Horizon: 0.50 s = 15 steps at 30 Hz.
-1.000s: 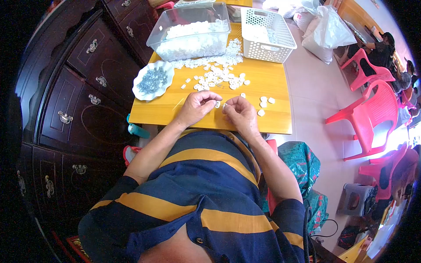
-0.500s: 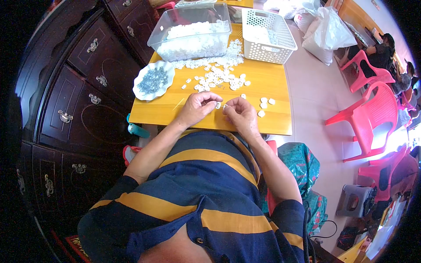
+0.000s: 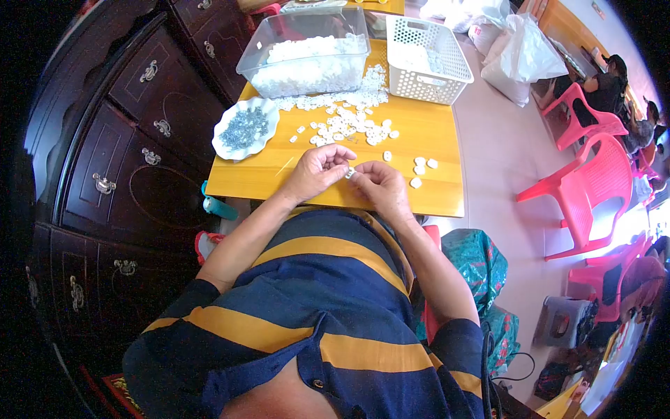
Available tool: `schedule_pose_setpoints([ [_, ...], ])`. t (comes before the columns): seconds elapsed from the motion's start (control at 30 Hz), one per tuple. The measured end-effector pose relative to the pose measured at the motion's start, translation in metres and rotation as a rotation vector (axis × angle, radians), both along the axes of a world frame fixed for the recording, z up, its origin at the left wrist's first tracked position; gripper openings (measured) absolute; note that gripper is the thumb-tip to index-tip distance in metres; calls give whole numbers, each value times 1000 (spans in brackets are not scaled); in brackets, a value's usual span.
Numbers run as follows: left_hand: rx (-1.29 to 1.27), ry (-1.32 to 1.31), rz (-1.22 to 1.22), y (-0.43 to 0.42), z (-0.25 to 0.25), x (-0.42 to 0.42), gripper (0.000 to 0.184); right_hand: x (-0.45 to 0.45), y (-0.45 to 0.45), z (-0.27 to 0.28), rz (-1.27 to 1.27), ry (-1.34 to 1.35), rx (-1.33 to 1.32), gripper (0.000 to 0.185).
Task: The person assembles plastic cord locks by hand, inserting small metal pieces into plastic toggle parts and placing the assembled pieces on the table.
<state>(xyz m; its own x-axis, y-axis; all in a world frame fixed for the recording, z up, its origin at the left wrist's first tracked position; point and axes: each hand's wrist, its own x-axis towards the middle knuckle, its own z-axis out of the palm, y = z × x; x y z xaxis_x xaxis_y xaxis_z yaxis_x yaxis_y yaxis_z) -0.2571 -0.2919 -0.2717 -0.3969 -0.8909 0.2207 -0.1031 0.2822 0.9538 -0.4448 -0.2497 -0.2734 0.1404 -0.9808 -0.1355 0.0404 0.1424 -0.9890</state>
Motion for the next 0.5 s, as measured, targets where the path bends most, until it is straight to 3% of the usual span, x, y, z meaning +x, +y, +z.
schedule_pose_setpoints([
  [0.3,24,36,-9,8,14,-3,25,1,0,2,7,-161,101,17],
  [0.37,-363,-232,42,17,28,-3,35,-1,-3,-4,-2,-324,108,15],
  [0.43,-402,-243,64,23,35,-8,41,1,-1,0,-25,-343,117,14],
  [0.5,-633,-377,151,25,34,-10,41,3,0,3,-47,-362,125,12],
])
